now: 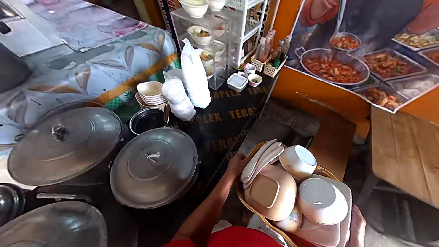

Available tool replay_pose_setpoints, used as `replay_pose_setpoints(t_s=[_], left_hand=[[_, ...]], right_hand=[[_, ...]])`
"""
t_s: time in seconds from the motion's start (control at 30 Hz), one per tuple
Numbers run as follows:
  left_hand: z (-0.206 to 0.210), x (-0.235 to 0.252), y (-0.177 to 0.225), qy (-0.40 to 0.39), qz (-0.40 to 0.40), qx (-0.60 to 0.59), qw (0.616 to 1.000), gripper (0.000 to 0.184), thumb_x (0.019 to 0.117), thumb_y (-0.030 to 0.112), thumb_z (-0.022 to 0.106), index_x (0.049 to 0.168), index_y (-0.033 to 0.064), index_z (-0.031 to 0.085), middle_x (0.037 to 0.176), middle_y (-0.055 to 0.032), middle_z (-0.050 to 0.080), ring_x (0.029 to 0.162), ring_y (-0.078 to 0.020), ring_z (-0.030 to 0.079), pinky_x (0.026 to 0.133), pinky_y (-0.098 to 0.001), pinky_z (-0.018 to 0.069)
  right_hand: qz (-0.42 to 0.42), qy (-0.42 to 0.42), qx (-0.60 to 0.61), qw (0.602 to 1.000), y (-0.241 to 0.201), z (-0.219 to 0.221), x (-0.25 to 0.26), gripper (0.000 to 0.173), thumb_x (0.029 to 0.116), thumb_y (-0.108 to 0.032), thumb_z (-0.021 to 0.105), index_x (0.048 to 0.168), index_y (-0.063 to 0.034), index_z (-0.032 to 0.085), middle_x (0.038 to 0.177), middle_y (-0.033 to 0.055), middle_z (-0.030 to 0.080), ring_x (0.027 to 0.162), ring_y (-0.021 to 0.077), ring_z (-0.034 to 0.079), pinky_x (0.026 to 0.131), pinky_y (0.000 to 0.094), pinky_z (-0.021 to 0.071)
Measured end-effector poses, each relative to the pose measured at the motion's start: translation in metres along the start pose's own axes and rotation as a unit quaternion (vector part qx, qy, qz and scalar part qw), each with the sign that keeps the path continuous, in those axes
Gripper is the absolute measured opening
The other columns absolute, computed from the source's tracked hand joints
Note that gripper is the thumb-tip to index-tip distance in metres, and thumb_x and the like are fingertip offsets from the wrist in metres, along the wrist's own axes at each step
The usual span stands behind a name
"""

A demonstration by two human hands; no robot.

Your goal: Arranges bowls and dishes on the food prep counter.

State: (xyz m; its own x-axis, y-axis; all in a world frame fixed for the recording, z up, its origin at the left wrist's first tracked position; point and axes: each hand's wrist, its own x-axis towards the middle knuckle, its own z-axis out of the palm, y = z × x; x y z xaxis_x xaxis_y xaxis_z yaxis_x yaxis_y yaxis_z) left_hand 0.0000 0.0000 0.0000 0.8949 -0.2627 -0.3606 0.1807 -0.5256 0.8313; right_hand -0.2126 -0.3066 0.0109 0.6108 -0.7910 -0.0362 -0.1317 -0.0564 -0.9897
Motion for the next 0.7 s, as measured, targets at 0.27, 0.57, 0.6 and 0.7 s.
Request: replay_pose_setpoints(t_s=[0.27, 0.57, 0.6, 0.7], left_hand=[[-0.017, 0.111, -0.007, 0.200, -0.086, -0.100, 0.971, 0.035, 0.1074, 0.030, 0.052, 0.117, 0.0009, 0.069, 0.112, -0.0203, 0.070, 0.107, -0.0307, 0.067, 0.098, -0.0533, 0.0504], [-0.023, 0.147, 0.021, 0.412, -0.194, -0.131, 0.881, 0.031, 0.1073, 0.022, 0.050, 0.101, -0.0023, 0.067, 0.093, -0.0181, 0.067, 0.089, -0.0284, 0.065, 0.083, -0.0523, 0.0505], [-0.025, 0.152, 0.024, 0.427, -0.204, -0.134, 0.871, 0.031, 0.1074, 0.022, 0.050, 0.103, -0.0025, 0.068, 0.094, -0.0186, 0.068, 0.091, -0.0288, 0.065, 0.085, -0.0527, 0.0506], [-0.028, 0.171, 0.027, 0.465, -0.236, -0.150, 0.840, 0.031, 0.1077, 0.021, 0.049, 0.106, -0.0027, 0.068, 0.097, -0.0183, 0.068, 0.094, -0.0271, 0.065, 0.088, -0.0510, 0.0505]], right_hand=[[0.040, -0.160, 0.008, 0.986, -0.003, 0.153, 0.210, 0.026, 0.1056, -0.014, 0.040, 0.111, 0.0004, 0.061, 0.089, 0.0013, 0.061, 0.077, 0.0029, 0.060, 0.072, 0.0242, 0.0535], [-0.034, -0.419, -0.088, 0.903, -0.053, 0.334, 0.353, 0.026, 0.1047, -0.006, 0.040, 0.105, 0.0063, 0.063, 0.091, 0.0082, 0.060, 0.081, 0.0075, 0.057, 0.077, 0.0252, 0.0493], [-0.028, -0.443, -0.091, 0.891, -0.058, 0.356, 0.362, 0.026, 0.1056, -0.007, 0.039, 0.106, 0.0057, 0.062, 0.090, 0.0069, 0.059, 0.080, 0.0064, 0.056, 0.076, 0.0243, 0.0492], [-0.002, -0.502, -0.094, 0.860, -0.061, 0.420, 0.384, 0.026, 0.1069, -0.007, 0.038, 0.109, 0.0068, 0.060, 0.089, 0.0064, 0.058, 0.077, 0.0053, 0.056, 0.074, 0.0238, 0.0489]])
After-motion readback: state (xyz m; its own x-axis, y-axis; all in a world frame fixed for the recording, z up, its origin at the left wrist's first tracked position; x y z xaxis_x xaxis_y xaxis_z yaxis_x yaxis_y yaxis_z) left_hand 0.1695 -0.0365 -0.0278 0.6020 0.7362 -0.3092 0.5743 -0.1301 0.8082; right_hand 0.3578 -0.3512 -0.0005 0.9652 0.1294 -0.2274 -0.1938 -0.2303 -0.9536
